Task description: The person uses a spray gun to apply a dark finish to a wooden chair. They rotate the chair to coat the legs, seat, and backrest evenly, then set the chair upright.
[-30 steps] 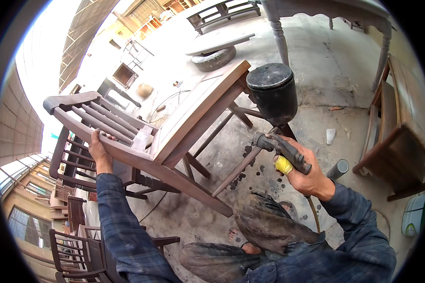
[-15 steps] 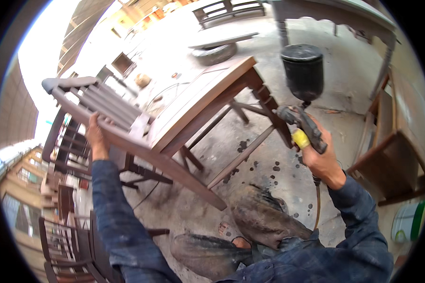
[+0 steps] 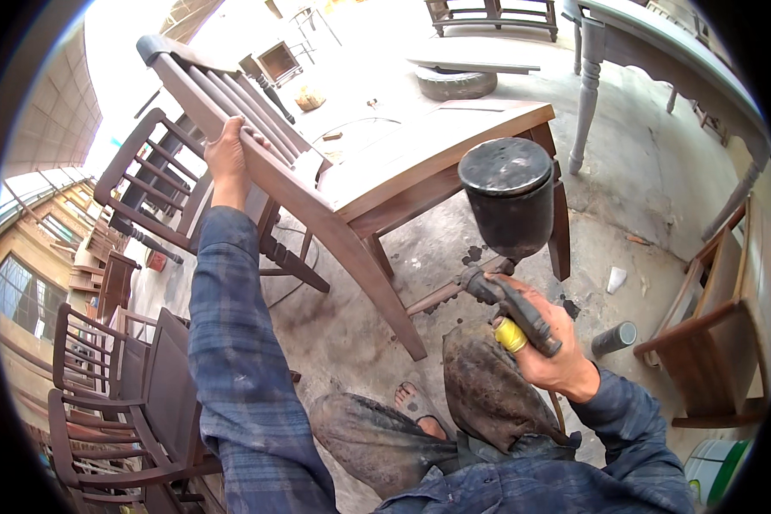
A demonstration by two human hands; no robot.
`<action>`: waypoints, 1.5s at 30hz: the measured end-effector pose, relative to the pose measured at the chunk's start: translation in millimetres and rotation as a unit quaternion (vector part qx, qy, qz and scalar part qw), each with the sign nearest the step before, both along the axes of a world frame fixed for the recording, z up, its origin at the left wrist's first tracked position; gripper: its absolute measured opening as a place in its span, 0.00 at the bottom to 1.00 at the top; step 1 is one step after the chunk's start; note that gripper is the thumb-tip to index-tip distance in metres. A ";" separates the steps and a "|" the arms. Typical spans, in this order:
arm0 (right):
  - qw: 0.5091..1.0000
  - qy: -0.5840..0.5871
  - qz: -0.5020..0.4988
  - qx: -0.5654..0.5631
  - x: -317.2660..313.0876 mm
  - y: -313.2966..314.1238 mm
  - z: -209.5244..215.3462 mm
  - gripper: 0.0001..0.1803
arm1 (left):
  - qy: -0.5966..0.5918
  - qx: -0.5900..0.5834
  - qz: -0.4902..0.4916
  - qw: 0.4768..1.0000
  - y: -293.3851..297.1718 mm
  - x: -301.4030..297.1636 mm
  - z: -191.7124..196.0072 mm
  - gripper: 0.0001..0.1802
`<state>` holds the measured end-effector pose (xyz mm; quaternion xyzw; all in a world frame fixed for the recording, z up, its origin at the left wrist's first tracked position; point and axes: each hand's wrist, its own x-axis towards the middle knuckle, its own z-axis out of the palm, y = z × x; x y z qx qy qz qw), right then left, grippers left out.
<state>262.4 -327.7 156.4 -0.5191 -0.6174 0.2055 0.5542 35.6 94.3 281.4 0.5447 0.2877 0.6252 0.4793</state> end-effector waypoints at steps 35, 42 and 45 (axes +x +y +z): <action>0.968 0.123 -0.210 -0.066 66.7 -28.3 -14.0 0.25 | 0.011 -0.017 0.012 1.000 11.0 -3.0 -3.2 0.13; 0.994 0.045 -0.083 -0.046 19.3 -19.2 -18.1 0.17 | 0.018 -0.013 0.002 1.000 6.5 -2.5 -0.2 0.11; 0.999 -0.029 -0.019 0.014 4.6 -5.0 -11.0 0.15 | 0.026 -0.012 0.005 1.000 3.0 -6.3 -0.1 0.11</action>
